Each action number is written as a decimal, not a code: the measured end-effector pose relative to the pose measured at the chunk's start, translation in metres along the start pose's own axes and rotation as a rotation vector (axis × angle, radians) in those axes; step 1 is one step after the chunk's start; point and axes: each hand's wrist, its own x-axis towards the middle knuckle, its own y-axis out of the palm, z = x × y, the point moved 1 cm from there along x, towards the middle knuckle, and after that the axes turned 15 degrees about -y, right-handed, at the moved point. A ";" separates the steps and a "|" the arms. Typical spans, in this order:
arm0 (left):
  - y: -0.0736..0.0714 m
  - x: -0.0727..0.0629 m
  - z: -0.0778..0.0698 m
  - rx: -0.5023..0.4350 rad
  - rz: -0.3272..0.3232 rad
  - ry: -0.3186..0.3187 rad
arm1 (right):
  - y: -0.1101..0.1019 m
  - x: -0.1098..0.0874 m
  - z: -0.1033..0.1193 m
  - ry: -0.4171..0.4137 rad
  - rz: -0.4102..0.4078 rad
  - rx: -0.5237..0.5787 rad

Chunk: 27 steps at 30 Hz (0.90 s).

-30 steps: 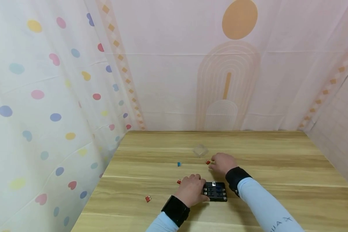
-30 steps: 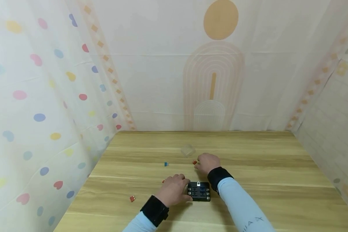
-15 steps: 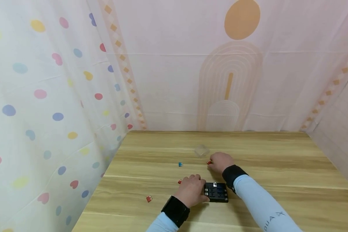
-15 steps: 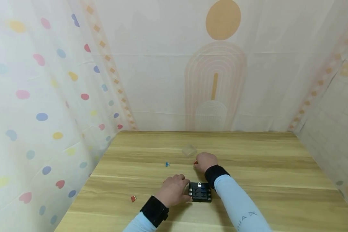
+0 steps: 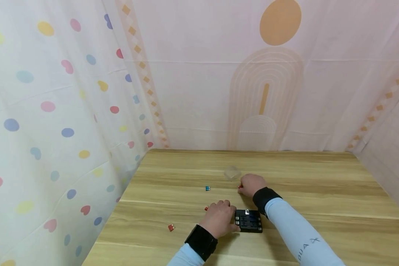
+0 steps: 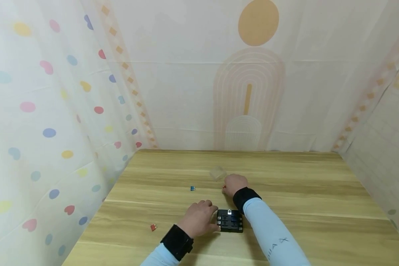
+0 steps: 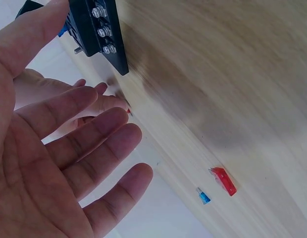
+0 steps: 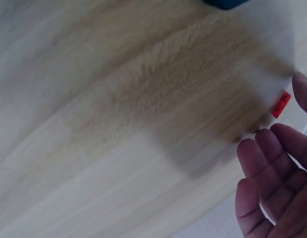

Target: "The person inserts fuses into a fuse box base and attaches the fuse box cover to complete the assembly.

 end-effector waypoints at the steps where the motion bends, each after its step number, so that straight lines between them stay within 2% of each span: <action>1: 0.000 0.000 0.000 0.001 0.002 0.000 | 0.000 0.001 0.001 -0.005 -0.001 -0.005; 16: 0.002 0.000 0.002 0.012 -0.023 0.002 | 0.002 0.004 0.002 -0.064 -0.035 -0.089; 27: 0.002 0.000 0.001 0.015 -0.018 0.005 | 0.002 0.001 -0.002 -0.107 -0.056 -0.083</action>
